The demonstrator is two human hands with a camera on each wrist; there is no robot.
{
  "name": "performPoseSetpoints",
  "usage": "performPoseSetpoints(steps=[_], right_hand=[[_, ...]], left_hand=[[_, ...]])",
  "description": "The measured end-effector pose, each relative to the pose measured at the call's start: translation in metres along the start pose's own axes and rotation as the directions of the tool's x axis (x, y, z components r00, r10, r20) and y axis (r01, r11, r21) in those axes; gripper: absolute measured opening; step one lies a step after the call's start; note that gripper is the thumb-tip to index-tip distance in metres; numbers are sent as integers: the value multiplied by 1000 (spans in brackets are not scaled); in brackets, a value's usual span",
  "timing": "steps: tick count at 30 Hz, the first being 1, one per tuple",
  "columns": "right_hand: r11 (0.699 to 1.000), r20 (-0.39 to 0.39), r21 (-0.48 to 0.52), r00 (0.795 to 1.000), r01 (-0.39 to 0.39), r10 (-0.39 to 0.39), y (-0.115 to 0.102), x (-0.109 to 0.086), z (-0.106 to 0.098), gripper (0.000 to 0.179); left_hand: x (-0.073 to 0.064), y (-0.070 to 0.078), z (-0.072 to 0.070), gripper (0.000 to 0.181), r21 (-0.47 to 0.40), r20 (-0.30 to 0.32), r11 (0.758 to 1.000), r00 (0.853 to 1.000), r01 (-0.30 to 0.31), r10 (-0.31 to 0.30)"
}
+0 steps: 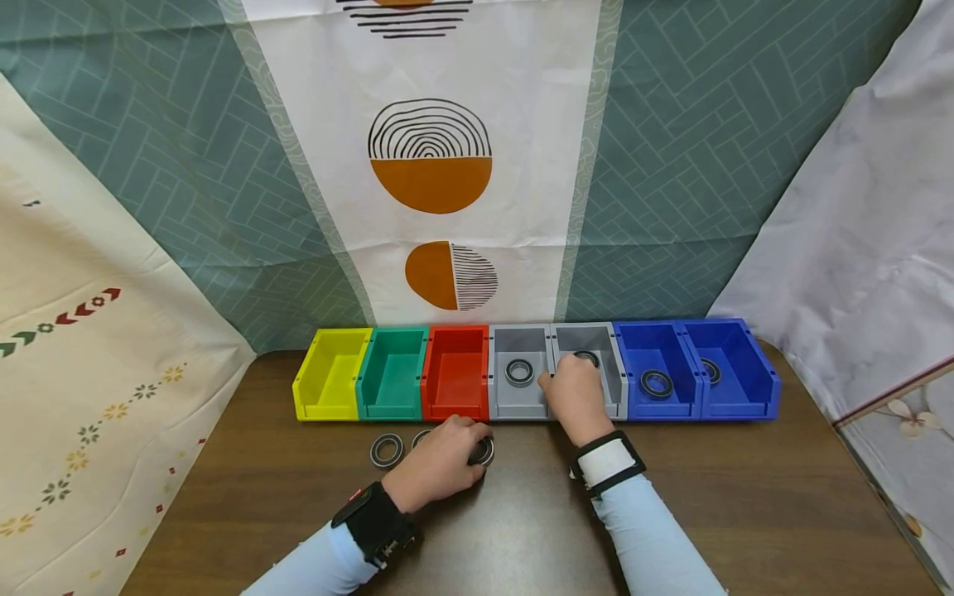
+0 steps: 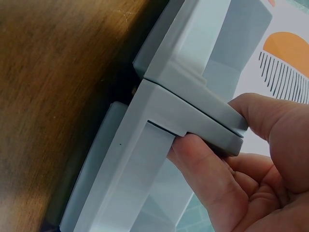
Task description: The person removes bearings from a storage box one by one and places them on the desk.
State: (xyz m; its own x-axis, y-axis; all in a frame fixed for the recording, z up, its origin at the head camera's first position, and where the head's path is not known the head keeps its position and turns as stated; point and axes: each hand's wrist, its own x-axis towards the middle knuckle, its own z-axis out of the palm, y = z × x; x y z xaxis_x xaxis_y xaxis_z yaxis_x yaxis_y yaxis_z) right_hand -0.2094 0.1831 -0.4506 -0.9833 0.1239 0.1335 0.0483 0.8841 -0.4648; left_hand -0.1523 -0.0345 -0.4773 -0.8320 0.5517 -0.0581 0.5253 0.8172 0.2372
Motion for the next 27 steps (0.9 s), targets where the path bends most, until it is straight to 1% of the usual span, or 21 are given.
performPoseSetpoints(steps=[3, 6, 11, 13, 15, 16, 18, 20, 22, 24, 27], right_hand=[[1000, 7, -1, 1000, -4, 4, 0, 0, 0, 39], [1000, 18, 0, 1000, -12, 12, -1, 0, -1, 39], [1000, 17, -1, 1000, -15, 15, -2, 0, -2, 39], [1000, 14, -3, 1000, -12, 12, -3, 0, -2, 39], [1000, 10, -8, 1000, -7, 8, -3, 0, -2, 39], [1000, 9, -12, 1000, -6, 6, -3, 0, -2, 39], [1000, 8, -14, 1000, -4, 4, -3, 1, -2, 38], [1000, 8, -16, 1000, -2, 2, -3, 1, -2, 38], [1000, 12, -14, 1000, -6, 6, -2, 1, -2, 39], [1000, 15, -10, 1000, -8, 8, -2, 0, -2, 39], [1000, 13, -12, 1000, -9, 9, -2, 0, -1, 38]], left_hand=[[-1, 0, -3, 45, -25, -2, 1000, 1000, 1, -2], [-2, 0, -11, 41, -48, -24, 999, 1000, -15, 14], [-5, -1, -38, 37, -86, -78, 996, 997, -22, 15], [-5, -2, -51, 39, -114, -113, 993, 994, -3, -10], [-4, -7, -62, 40, -138, -160, 990, 986, 22, -44], [-3, -9, -67, 40, -145, -189, 989, 980, 39, -66], [-1, -14, -75, 40, -161, -243, 983, 962, 83, -121], [2, -19, -81, 41, -180, -290, 975, 939, 133, -182], [4, -24, -85, 42, -207, -334, 961, 910, 184, -246], [7, -29, -87, 44, -238, -369, 943, 877, 232, -309], [11, -37, -87, 49, -267, -412, 918, 827, 291, -382]])
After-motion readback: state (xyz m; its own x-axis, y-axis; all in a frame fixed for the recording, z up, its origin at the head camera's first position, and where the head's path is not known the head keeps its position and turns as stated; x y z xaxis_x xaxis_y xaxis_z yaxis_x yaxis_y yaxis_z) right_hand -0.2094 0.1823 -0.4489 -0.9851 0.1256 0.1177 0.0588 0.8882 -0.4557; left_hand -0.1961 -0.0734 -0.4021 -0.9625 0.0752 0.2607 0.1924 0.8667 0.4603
